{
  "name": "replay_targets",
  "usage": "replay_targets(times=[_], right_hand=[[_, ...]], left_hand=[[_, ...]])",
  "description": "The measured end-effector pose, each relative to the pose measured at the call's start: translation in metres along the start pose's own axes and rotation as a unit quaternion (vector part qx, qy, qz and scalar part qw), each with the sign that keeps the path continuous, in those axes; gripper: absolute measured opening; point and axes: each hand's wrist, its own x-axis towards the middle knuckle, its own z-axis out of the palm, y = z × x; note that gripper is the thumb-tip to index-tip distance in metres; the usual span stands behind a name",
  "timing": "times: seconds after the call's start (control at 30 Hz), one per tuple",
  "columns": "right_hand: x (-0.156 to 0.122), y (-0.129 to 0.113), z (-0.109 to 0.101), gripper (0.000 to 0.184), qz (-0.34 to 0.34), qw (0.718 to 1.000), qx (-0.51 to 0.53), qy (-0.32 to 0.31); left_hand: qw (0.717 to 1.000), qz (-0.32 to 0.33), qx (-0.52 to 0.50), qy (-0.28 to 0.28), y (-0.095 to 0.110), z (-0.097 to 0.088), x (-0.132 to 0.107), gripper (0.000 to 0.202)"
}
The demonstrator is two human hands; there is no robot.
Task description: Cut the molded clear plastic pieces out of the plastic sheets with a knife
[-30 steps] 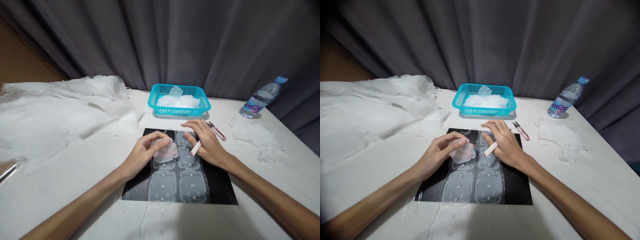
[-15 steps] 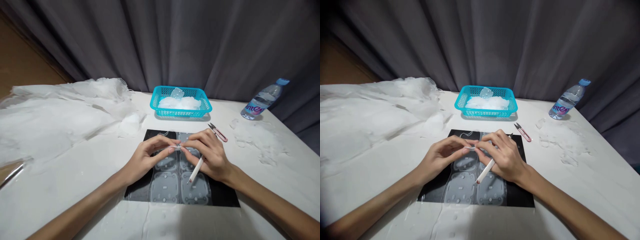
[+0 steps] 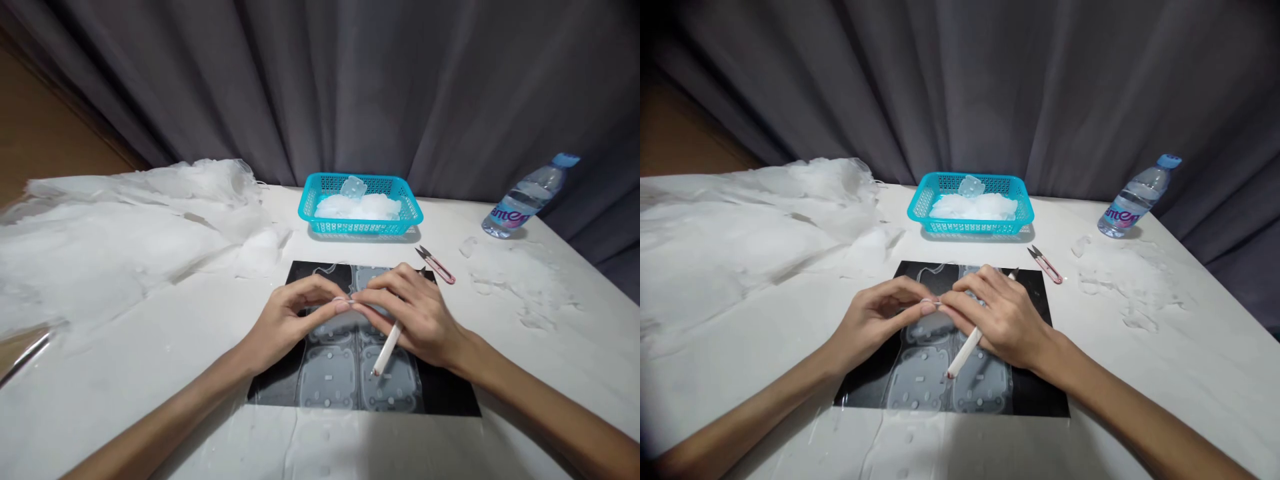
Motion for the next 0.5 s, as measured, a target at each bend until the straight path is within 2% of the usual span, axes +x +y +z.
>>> replay_targets(times=[0.13,0.2,0.33,0.5], right_hand=[[-0.001,0.01,0.004,0.014,0.09,0.995,0.019,0.026],[-0.003,0.014,0.005,0.013,0.114,0.992,0.06,0.013],[-0.008,0.017,0.01,0.007,0.095,0.987,0.128,-0.026],[-0.012,0.017,0.012,0.011,0.108,0.968,0.217,-0.071]], left_hand=[[0.999,-0.036,-0.019,0.016,-0.002,0.001,-0.001,0.016],[0.999,-0.041,-0.023,0.016,-0.004,0.001,-0.001,0.016],[0.998,-0.04,-0.037,0.016,-0.007,-0.001,-0.001,0.018],[0.998,-0.056,-0.023,-0.004,-0.007,-0.002,-0.002,0.02]])
